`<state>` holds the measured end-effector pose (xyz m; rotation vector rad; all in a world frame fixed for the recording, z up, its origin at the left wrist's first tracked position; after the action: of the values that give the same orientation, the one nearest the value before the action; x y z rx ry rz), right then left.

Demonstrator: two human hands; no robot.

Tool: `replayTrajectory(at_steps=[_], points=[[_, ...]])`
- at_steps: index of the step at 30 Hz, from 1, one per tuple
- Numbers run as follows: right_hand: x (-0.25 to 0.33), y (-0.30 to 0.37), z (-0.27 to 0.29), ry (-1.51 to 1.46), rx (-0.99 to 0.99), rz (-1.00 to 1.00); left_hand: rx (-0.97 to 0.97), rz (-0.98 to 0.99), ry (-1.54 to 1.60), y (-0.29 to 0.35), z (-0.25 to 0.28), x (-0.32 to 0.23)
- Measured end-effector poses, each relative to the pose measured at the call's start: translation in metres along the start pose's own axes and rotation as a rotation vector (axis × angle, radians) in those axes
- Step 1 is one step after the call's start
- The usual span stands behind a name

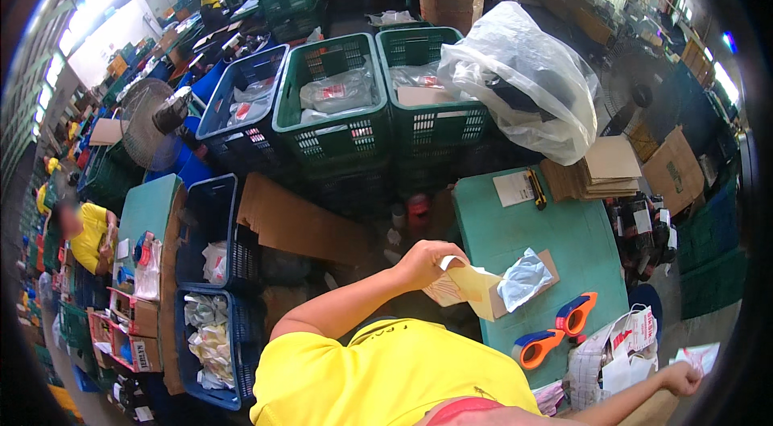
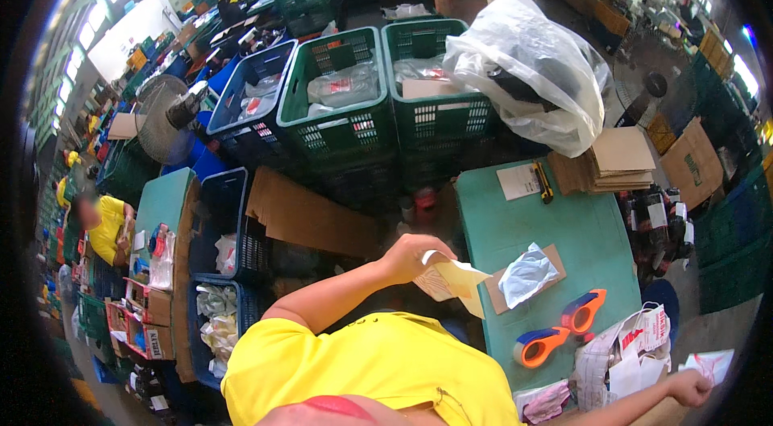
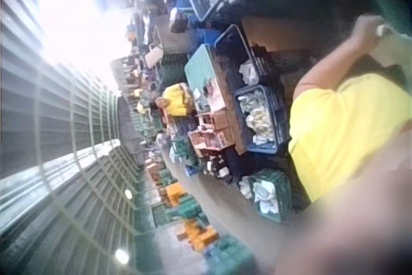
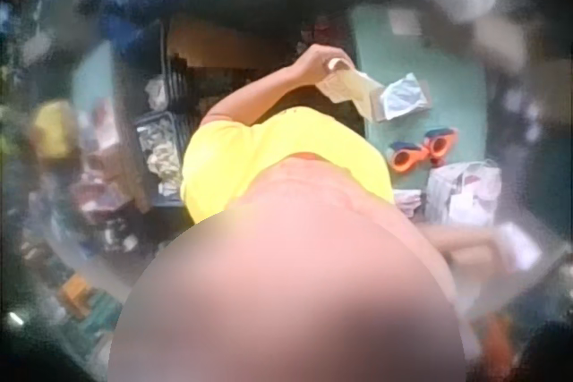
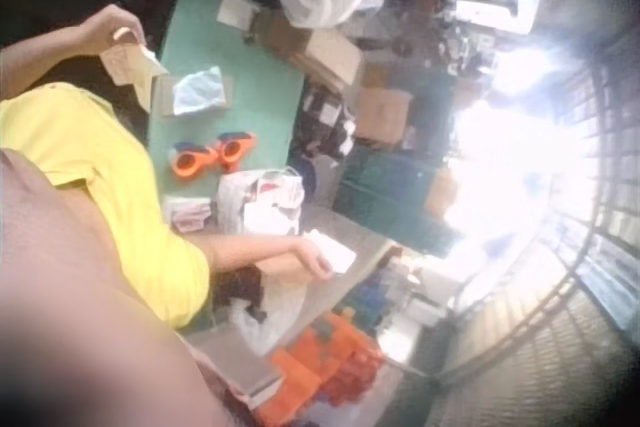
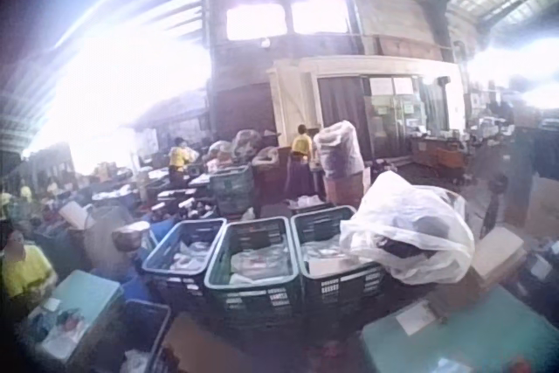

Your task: The person packs small items into white poly mailers and cardboard boxes at a warehouse workstation. They place items into bags, seal them with tape, affix labels, and move completed packages into green bins. The person also handles black mesh items and uses a tape dispenser and label printer throughout.

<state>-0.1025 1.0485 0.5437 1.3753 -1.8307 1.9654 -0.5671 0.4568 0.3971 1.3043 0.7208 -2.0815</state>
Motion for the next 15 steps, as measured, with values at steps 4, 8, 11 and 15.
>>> replayTrajectory(at_steps=[4, 8, 11, 15], points=[[0.15, 0.134, 0.007, -0.346, 0.592, 0.421, -0.134, -0.429, -0.156, 0.028, 0.025, -0.029], [0.277, 0.364, 0.105, -0.837, 2.041, 0.017, -0.098, -0.548, 0.008, 0.049, 0.016, -0.041], [0.344, 0.426, 0.2, -0.904, 2.313, 0.063, -0.048, -0.482, -0.023, 0.066, 0.012, -0.036], [0.386, 0.446, 0.253, -0.922, 2.424, 0.053, 0.061, -0.219, -0.024, 0.09, 0.024, -0.006]])
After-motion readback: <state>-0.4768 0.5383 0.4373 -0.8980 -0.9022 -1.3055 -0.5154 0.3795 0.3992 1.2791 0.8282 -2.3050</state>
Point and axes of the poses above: each hand's wrist, its own y-axis away from the middle knuckle, its own z-axis out of the back of the hand, x = y × z, the point moved 7 cm from there along -y, towards the middle knuckle, and after that the axes turned 2 degrees about -z, right-handed, at the moved point
